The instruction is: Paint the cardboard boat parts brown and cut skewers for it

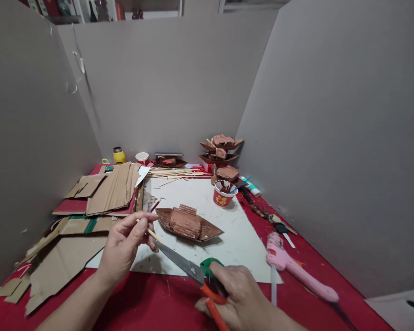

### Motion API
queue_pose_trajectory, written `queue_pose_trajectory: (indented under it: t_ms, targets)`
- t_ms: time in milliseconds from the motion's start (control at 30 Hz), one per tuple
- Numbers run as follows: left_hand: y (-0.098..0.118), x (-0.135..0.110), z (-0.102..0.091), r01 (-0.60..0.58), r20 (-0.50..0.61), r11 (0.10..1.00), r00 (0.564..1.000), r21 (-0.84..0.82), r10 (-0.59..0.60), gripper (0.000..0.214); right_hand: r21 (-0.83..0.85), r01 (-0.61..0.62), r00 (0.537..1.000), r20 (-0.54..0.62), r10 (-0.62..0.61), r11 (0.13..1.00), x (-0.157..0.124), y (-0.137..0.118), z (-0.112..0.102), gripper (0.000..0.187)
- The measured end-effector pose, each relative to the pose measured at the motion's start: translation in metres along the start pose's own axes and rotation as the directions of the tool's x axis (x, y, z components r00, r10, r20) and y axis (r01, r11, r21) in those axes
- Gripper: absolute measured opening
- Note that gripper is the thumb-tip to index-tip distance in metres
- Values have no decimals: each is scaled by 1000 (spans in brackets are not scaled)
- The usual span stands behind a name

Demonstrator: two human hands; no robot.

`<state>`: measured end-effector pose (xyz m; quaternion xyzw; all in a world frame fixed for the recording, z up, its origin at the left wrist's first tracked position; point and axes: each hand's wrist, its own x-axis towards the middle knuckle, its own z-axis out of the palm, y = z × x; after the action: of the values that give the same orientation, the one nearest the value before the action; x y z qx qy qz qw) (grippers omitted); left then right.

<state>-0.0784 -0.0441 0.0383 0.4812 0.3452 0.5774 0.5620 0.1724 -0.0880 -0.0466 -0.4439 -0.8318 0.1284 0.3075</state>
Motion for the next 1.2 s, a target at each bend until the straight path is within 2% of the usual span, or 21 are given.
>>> queue_pose_trajectory:
  t_ms: [200,333,500,667,767,1033,1200]
  targets:
    - [5,5,-1,-26,-27,999,999,-28,25,21,19,-164,985,62,163,986,8,-2,-16,38]
    - [7,7,-1,-60,-55,998,997,9,61,18,-47,-136,986,94,140,990,10,-4,-20,38]
    - [3,0,-5,-129,-107,982,984,136,144,14,-133,-80,990,105,94,988,7,-3,-14,42]
    - [1,-8,-3,-289,-142,914,931,284,338,11,-145,-95,984,137,115,985,7,-6,-15,47]
    - [0,-12,1,-333,-169,865,893,376,417,12,-123,-115,984,119,130,986,9,-11,-20,49]
    - [-1,-20,8,-380,-207,760,810,527,549,11,-155,-72,996,41,79,985,10,-10,-17,48]
    - [1,-21,11,-427,-202,776,802,464,562,10,-150,-87,994,48,95,985,8,-9,-14,46]
